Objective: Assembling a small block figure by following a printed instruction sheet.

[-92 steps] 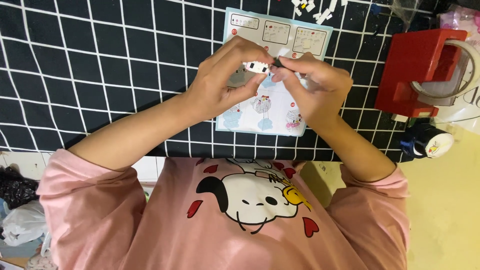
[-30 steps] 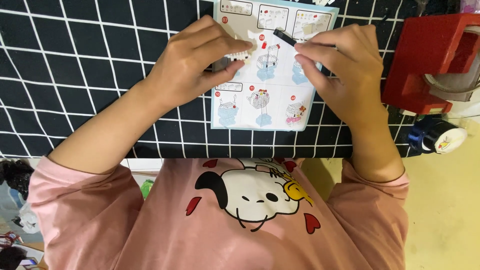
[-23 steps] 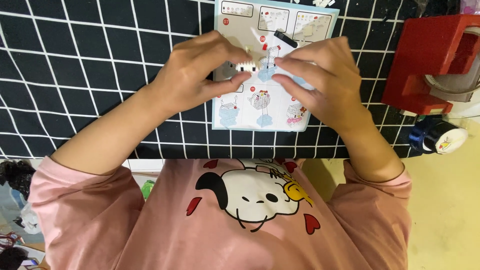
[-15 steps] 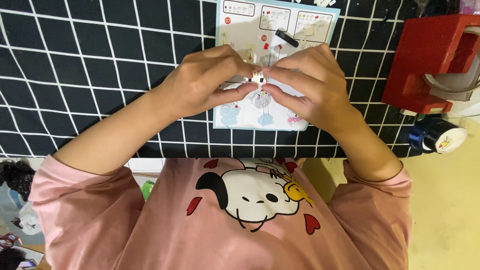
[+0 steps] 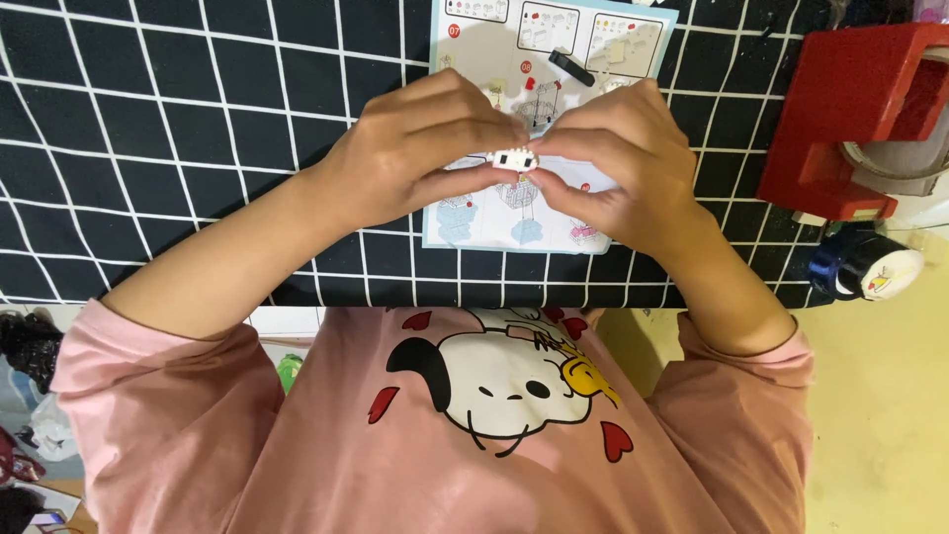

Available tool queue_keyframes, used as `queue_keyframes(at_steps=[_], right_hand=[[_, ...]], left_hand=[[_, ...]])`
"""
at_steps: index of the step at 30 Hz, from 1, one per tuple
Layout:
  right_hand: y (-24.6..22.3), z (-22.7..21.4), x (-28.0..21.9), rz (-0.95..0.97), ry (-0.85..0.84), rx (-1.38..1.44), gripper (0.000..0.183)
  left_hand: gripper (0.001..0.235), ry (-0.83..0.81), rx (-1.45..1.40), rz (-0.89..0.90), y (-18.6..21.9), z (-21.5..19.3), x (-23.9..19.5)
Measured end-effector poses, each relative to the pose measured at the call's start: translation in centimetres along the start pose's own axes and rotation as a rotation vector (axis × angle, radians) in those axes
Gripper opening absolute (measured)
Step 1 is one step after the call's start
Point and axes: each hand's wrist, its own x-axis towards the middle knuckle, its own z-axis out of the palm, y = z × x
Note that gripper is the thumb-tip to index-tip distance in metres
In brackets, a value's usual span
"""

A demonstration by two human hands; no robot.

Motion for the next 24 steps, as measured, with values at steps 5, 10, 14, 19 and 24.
queue_keyframes(at_steps=[5,10,14,19,24], right_hand=[[-0.1,0.5,-0.3,-0.096,-0.016,-0.023,0.024],[0.1,0.1,0.1,-0.067,-0.005,0.091,0.026],[1.4,-1.7,-1.6,-0.034,0.134,0.124,0.026],[1.1,-4.3,-1.0,0.082,0.281,-0.019,0.017],[1.8,-4.6,-1.6,0.075,0.271,-0.021,0.014]], left_hand=[[0.025,-0.016,0.045,0.114,0.1,-0.6,0.0],[0.016,-0.034,0.127,0.148,-0.3,-0.8,0.0],[0.017,0.036,0.139,0.109,-1.2,-0.7,-0.4],[0.017,0.116,0.03,-0.122,-0.8,-1.9,0.2],[0.013,0.123,0.067,-0.213,-0.9,-2.0,-0.3]])
